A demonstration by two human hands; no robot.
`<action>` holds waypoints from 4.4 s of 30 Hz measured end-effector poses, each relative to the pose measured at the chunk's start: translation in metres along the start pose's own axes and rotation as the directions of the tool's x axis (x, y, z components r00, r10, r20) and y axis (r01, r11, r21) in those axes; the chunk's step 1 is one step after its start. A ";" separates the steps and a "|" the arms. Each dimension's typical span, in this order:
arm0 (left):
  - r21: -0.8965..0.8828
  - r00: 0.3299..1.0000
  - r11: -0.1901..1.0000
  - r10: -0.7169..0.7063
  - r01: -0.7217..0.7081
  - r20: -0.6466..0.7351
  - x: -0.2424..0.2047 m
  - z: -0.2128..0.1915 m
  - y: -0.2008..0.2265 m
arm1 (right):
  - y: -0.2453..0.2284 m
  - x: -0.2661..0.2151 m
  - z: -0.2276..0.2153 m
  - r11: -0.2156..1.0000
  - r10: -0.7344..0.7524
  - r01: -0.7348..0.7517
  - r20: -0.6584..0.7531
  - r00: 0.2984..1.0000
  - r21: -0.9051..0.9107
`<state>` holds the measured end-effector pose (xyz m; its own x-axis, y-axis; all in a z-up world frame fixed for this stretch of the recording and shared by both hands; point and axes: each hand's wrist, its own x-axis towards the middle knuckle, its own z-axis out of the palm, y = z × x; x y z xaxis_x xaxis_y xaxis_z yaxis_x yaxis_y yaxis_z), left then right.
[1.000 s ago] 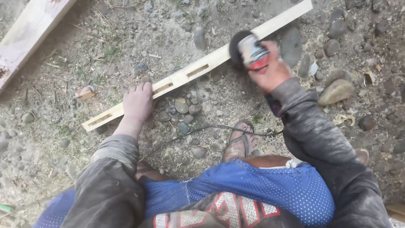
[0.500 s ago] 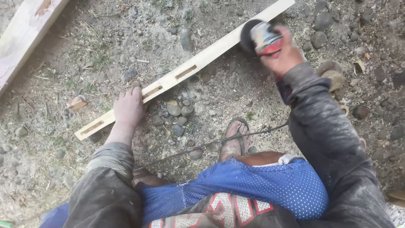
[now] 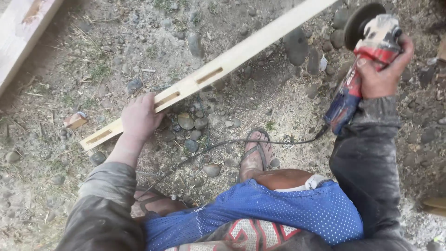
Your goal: Sanding a wooden plank using an electric angle grinder
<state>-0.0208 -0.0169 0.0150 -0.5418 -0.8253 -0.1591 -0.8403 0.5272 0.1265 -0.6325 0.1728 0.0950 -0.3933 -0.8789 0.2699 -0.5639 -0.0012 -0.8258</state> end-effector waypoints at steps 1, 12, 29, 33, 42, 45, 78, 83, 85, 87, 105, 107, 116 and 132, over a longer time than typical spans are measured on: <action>-0.001 1.000 1.000 -0.007 0.007 -0.004 0.001 0.005 0.002 | -0.015 -0.004 0.005 1.000 -0.006 0.006 0.005 1.000 0.001; -0.067 0.993 0.994 0.085 -0.090 -0.078 -0.006 0.017 -0.001 | -0.092 -0.026 0.117 0.983 0.129 -0.058 0.437 0.890 -0.172; 0.076 0.994 0.992 0.101 -0.097 -0.042 -0.010 0.051 -0.013 | -0.094 -0.005 0.131 0.850 0.431 -0.173 0.470 0.770 -0.497; 0.153 0.979 0.983 0.130 -0.106 -0.157 -0.011 0.057 -0.015 | -0.088 0.028 0.088 0.728 0.578 -0.322 0.290 0.763 -0.605; 0.130 0.977 0.986 0.128 -0.106 -0.171 -0.009 0.061 -0.016 | -0.009 0.049 0.035 0.611 0.591 -0.487 -0.050 0.805 -0.624; 0.073 0.998 0.996 0.054 -0.052 -0.034 -0.006 0.007 0.006 | -0.011 0.025 0.061 0.834 0.382 -0.274 0.141 0.913 -0.478; 0.170 0.952 0.981 0.136 -0.092 -0.274 -0.015 0.056 0.004 | -0.130 -0.017 0.169 0.883 0.377 -0.148 0.484 0.790 -0.445; 0.259 0.853 0.962 0.205 -0.085 -0.481 -0.024 0.054 0.016 | -0.146 -0.047 0.231 0.917 0.245 0.072 0.696 0.675 -0.393; 0.270 0.828 0.959 0.223 -0.090 -0.515 -0.023 0.053 0.018 | -0.149 -0.051 0.234 0.865 0.294 0.145 0.721 0.628 -0.480; 0.301 0.833 0.951 0.218 -0.066 -0.509 -0.025 0.053 0.017 | -0.159 -0.049 0.228 0.868 0.375 0.070 0.740 0.559 -0.492; 0.266 0.865 0.957 0.229 -0.116 -0.448 -0.024 0.065 0.003 | 0.037 0.066 0.004 0.605 0.614 -0.572 -0.133 0.778 -0.554; 0.133 0.961 0.986 0.132 -0.101 -0.245 -0.012 0.035 0.009 | 0.012 0.040 0.015 0.778 0.407 -0.376 -0.053 0.912 -0.503; -0.141 0.901 0.990 0.084 -0.026 0.426 0.038 0.001 -0.009 | -0.140 -0.041 0.176 0.982 0.055 0.051 0.540 0.840 -0.180; -0.208 0.824 0.977 0.084 0.041 0.560 0.052 -0.011 -0.014 | -0.037 0.007 0.082 0.879 0.457 -0.415 0.166 0.874 -0.234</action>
<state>-0.0364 -0.0695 0.0162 -0.5289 -0.5228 -0.6686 -0.8393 0.4390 0.3207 -0.5549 0.1279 0.0864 -0.4806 -0.8479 -0.2237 -0.5024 0.4753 -0.7223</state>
